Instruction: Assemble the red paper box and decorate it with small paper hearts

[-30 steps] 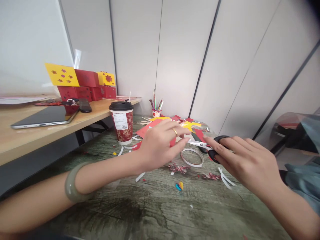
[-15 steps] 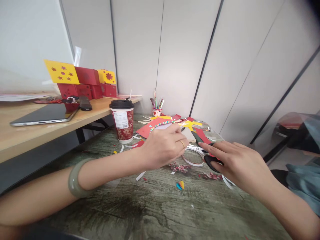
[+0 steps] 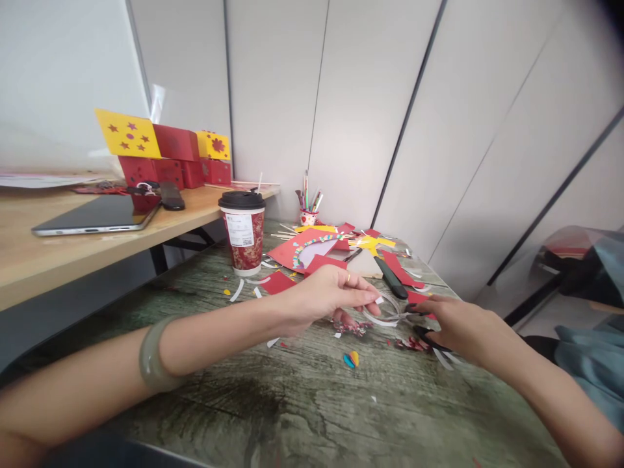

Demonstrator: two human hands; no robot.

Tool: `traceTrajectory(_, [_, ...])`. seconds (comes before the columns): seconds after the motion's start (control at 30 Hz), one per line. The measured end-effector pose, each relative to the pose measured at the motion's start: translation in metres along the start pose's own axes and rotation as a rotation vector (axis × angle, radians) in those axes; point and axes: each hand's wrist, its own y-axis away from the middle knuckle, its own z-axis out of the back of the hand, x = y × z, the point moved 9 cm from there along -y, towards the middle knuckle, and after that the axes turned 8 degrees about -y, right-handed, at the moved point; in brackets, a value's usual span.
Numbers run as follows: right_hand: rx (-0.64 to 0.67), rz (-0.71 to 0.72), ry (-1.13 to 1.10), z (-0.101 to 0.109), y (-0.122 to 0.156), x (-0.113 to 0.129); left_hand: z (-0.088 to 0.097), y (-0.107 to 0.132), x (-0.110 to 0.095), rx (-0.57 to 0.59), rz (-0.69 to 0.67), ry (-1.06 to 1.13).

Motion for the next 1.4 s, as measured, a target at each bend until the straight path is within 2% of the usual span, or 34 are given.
traceTrajectory(0.17, [0.082, 0.071, -0.087, 0.000, -0.004, 0.009, -0.006, 0.001, 0.009, 0.008, 0.070, 0.070])
traceTrajectory(0.27, [0.056, 0.097, -0.150, 0.011, -0.011, 0.024, -0.006, 0.001, 0.009, -0.003, 0.075, 0.112])
traceTrajectory(0.33, [-0.062, 0.095, -0.190, 0.030, -0.014, 0.039, -0.006, 0.001, 0.009, -0.009, 0.067, 0.144])
traceTrajectory(0.37, [-0.187, 0.113, -0.265, 0.045, -0.013, 0.048, -0.005, 0.001, 0.009, -0.014, 0.063, 0.162])
traceTrajectory(0.43, [-0.406, 0.252, -0.314, 0.072, -0.003, 0.073, -0.004, 0.002, 0.011, -0.029, 0.065, 0.200])
traceTrajectory(0.5, [-0.477, 0.366, -0.281, 0.081, 0.005, 0.094, -0.003, 0.003, 0.013, -0.042, 0.074, 0.236])
traceTrajectory(0.6, [-0.481, 0.424, -0.278, 0.080, 0.010, 0.105, -0.006, 0.005, 0.014, -0.029, 0.098, 0.256])
traceTrajectory(0.77, [-0.455, 0.448, -0.344, 0.076, 0.011, 0.103, -0.015, 0.008, 0.014, 0.039, 0.118, 0.233])
traceTrajectory(1.0, [-0.443, 0.551, -0.342, 0.077, 0.016, 0.110, -0.015, 0.009, 0.018, 0.054, 0.159, 0.241])
traceTrajectory(1.2, [-0.424, 0.621, -0.292, 0.072, 0.019, 0.113, -0.018, 0.011, 0.022, 0.095, 0.213, 0.235])
traceTrajectory(1.4, [-0.373, 0.668, -0.203, 0.068, 0.024, 0.115, -0.020, 0.015, 0.022, 0.067, 0.272, 0.226])
